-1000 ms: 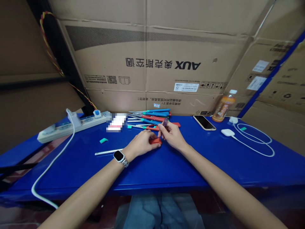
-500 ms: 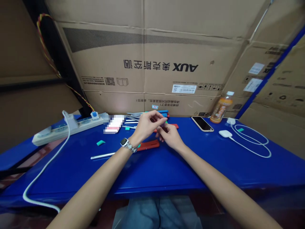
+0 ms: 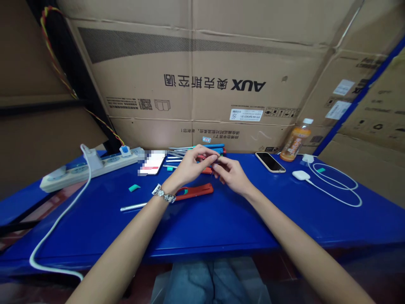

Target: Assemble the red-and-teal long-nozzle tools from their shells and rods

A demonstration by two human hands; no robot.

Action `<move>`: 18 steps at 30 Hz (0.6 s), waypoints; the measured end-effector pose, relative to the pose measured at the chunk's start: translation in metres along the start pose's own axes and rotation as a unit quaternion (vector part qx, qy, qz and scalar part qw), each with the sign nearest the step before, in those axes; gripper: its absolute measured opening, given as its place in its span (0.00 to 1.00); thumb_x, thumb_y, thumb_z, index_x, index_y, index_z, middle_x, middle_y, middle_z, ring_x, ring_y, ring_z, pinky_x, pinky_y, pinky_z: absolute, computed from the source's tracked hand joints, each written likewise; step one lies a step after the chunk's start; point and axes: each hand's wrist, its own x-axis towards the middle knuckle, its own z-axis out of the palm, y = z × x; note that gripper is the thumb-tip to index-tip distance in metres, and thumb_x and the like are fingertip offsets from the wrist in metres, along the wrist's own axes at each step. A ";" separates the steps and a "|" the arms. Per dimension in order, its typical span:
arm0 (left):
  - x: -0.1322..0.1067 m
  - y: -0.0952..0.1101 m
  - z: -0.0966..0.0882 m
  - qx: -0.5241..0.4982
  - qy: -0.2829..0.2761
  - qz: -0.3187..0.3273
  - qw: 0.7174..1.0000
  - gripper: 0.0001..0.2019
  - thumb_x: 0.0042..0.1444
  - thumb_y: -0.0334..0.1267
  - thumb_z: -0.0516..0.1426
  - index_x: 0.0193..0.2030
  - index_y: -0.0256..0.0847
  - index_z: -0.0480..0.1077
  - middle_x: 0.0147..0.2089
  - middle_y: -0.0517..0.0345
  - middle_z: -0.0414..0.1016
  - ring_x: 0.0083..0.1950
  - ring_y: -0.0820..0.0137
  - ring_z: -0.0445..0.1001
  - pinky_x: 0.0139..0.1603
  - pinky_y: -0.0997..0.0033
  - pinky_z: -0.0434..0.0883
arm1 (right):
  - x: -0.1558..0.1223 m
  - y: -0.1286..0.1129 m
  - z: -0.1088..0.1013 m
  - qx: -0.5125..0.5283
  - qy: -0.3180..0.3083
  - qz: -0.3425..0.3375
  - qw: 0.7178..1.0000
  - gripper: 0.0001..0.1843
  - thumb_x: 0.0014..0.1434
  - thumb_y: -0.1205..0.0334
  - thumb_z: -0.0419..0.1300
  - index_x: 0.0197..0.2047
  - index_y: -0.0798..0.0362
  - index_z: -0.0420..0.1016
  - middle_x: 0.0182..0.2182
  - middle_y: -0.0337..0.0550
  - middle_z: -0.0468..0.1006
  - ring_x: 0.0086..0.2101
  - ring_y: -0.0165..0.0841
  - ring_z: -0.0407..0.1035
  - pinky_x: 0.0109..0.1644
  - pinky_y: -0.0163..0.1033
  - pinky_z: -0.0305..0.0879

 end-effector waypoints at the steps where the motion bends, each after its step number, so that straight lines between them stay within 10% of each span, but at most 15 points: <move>1: -0.001 0.000 0.000 0.000 -0.002 0.001 1.000 0.10 0.60 0.43 0.59 0.40 0.41 0.78 0.42 0.52 0.73 0.41 0.68 0.74 0.39 0.68 0.73 | 0.000 0.000 0.000 -0.002 0.008 0.000 1.000 0.22 0.57 0.41 0.60 0.38 0.54 0.73 0.21 0.34 0.68 0.19 0.25 0.59 0.21 0.32 0.56; 9: 0.002 0.002 0.024 -0.048 0.130 -0.041 0.989 0.13 0.50 0.46 0.66 0.31 0.37 0.73 0.35 0.54 0.75 0.38 0.68 0.74 0.41 0.66 0.73 | 0.008 0.017 0.012 0.023 0.105 0.005 0.994 0.23 0.49 0.42 0.67 0.35 0.53 0.69 0.20 0.33 0.66 0.19 0.25 0.57 0.20 0.32 0.54; 18: -0.002 0.000 0.007 -0.048 0.018 -0.004 0.999 0.13 0.61 0.45 0.57 0.42 0.41 0.79 0.53 0.47 0.75 0.53 0.62 0.74 0.49 0.62 0.73 | 0.001 0.005 -0.001 0.056 -0.028 0.030 0.998 0.23 0.55 0.41 0.62 0.35 0.54 0.70 0.20 0.32 0.68 0.13 0.22 0.59 0.14 0.30 0.56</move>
